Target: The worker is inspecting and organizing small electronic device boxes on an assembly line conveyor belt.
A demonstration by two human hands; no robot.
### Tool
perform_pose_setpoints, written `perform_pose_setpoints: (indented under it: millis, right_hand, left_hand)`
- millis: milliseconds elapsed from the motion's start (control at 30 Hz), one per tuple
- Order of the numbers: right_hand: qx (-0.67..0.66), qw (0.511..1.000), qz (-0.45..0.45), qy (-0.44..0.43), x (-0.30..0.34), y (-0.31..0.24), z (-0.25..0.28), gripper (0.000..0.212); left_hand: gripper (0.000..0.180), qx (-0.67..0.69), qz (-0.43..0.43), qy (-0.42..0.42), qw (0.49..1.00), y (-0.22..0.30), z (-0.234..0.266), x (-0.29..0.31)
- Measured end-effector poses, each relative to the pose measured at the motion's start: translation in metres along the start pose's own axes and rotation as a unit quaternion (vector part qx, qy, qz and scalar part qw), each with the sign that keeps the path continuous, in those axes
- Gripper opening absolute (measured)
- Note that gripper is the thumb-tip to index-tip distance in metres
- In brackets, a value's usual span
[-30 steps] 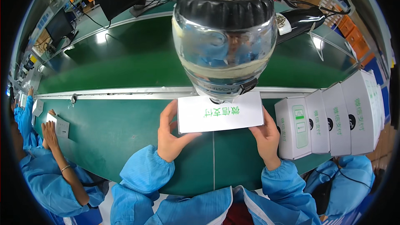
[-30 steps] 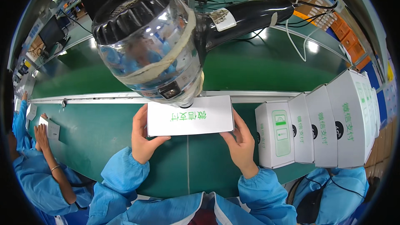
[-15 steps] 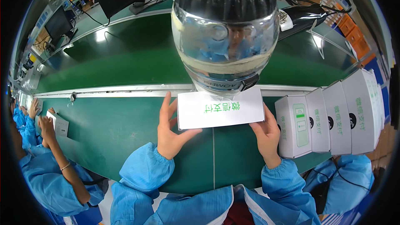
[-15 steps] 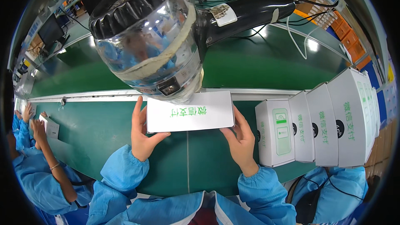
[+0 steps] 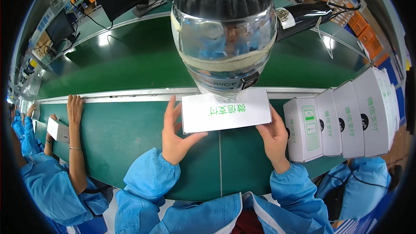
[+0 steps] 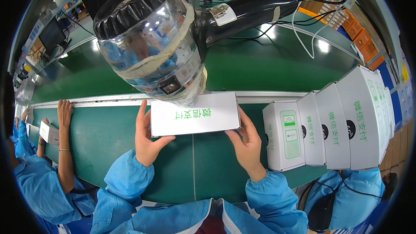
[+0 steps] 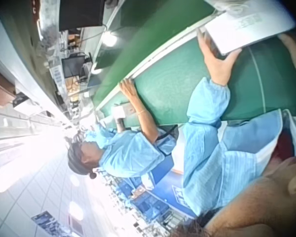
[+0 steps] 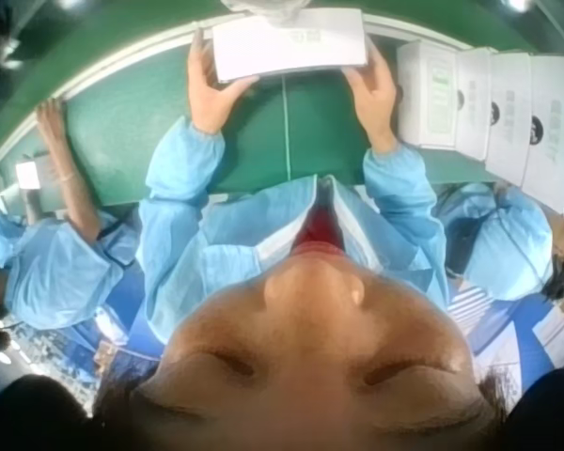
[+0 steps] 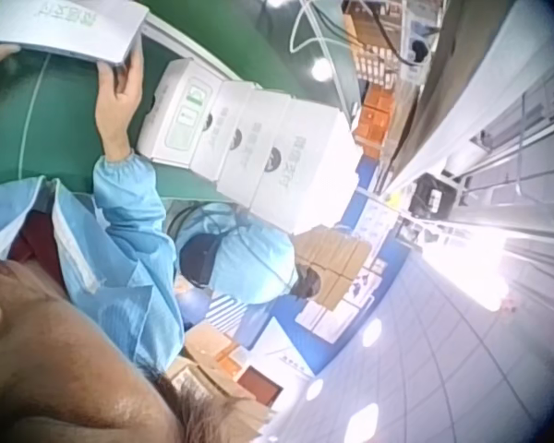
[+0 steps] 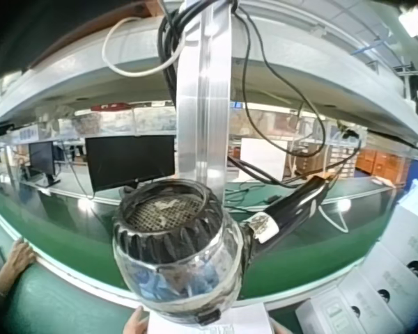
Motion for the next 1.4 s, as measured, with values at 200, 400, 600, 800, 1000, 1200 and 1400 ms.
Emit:
perform_pose_setpoints:
  millis: [200,400,600,800,1000,1200,1400]
  right_hand:
    - [-0.002,1.0,0.0,0.001,0.0005,-0.001,0.0013,0.062]
    - [-0.002,1.0,0.003,0.001,0.0003,-0.001,0.0019,0.061]
    - [0.002,1.0,-0.001,0.003,0.0007,-0.0004,0.0025,0.061]
    - [0.0,1.0,0.01,0.001,0.0001,-0.0005,0.0017,0.06]
    - [0.006,1.0,0.003,0.003,-0.0001,-0.0005,0.0018,0.06]
    - [0.002,1.0,0.006,0.004,-0.0002,-0.0012,0.0025,0.06]
    - [0.003,1.0,0.013,0.0,0.0007,0.0015,0.002,0.06]
  left_hand:
    - [0.115,0.003,-0.001,-0.002,1.0,0.0001,-0.0002,0.0]
    - [0.115,-0.003,-0.004,-0.001,1.0,-0.0006,-0.0008,-0.0003]
    - [0.115,-0.008,-0.002,0.002,1.0,-0.001,0.0001,-0.0005]
    - [0.115,-0.007,-0.003,0.002,1.0,0.0007,0.0003,-0.001]
    - [0.115,-0.011,-0.007,0.004,1.0,0.0023,0.0001,-0.0011]
    - [0.115,-0.015,-0.01,0.003,1.0,0.004,-0.0004,-0.001]
    - [0.114,-0.016,-0.011,0.004,1.0,0.0022,0.0001,0.0001]
Point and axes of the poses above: each hand's wrist, its own x-axis away from the middle knuckle, its own z-axis out of the back of the hand, y = z × x, the point moved 8 cm from there along -x, towards the middle knuckle, and after that the axes turned 6 degrees about z, right-handed, at the moved point
